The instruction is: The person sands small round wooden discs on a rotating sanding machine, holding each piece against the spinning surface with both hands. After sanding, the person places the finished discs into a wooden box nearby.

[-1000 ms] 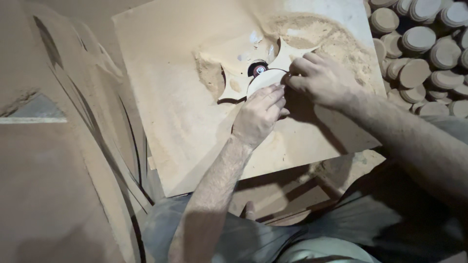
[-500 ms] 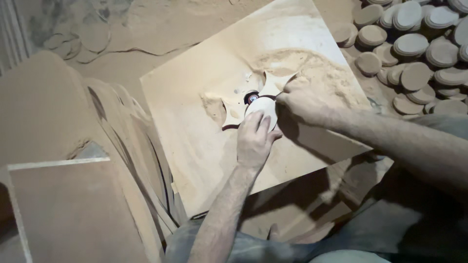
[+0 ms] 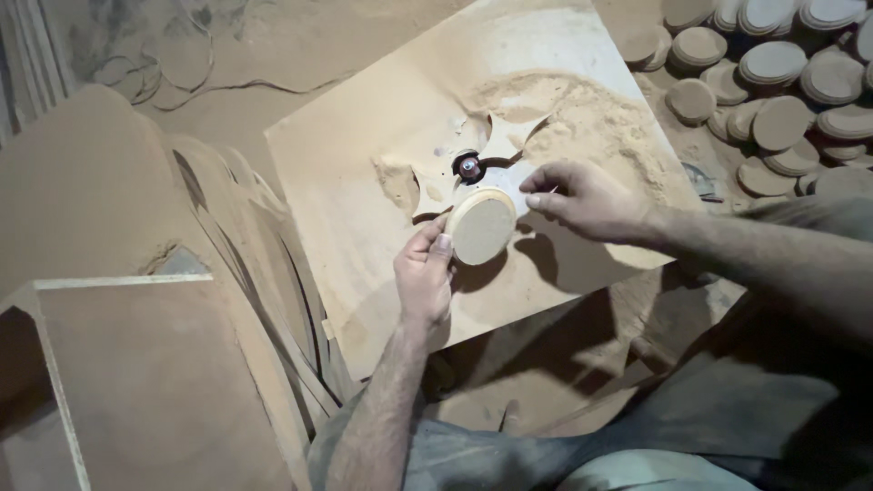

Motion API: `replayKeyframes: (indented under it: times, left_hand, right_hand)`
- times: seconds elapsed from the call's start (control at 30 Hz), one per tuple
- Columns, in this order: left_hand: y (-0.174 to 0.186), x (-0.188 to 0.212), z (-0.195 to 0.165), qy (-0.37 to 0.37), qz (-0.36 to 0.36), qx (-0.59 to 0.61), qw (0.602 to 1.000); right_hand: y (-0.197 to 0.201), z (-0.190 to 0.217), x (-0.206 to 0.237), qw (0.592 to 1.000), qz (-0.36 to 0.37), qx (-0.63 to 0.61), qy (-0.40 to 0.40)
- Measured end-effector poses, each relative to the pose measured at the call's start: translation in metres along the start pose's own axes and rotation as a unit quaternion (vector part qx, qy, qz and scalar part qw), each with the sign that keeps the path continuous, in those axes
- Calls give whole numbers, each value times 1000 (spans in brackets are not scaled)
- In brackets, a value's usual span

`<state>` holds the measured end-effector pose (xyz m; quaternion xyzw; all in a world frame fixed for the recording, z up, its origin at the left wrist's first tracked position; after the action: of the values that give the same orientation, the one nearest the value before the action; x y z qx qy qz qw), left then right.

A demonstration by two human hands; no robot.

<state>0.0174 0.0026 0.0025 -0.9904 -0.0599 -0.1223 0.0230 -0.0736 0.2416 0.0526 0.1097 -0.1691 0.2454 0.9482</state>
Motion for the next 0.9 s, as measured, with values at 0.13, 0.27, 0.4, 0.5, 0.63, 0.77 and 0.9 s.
replayKeyframes:
  times: [0.13,0.27,0.4,0.5,0.63,0.77,0.9]
  left_hand:
    - [-3,4,0,-14,49,89,995]
    - [-7,5,-2,9,60,125,990]
    - [-7,8,-1,46,67,143,986]
    - [-6,10,0,62,83,127,987]
    - [-3,8,-6,16,117,114,986]
    - [-2,6,-4,25,118,155,980]
    - [-1,8,3,34,118,129,984]
  right_hand:
    - [2,-1,-3,987,96,-127,-30]
    - [-1,-5,-3,965,149,-213,-18]
    - [1,-9,-5,978,129,-158,-36]
    - [0,-8,-6,969,113,-207,-73]
    - [-4,-2,-6,943,114,-295,-108]
    - [-3,0,-6,922,146,-344,-105]
    - [-2,-3,-2,915,178,-341,-118]
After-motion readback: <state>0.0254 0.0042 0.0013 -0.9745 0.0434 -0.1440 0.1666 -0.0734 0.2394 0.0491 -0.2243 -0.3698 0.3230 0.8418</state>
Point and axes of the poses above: each hand's wrist, its own x-axis away from the middle knuckle, its own y-axis out of the back of the hand, z = x × y, the point moved 3 cm from there along -x, towards the middle knuckle, and after that the axes turned 14 degrees about -x, right-handed, at the moved point
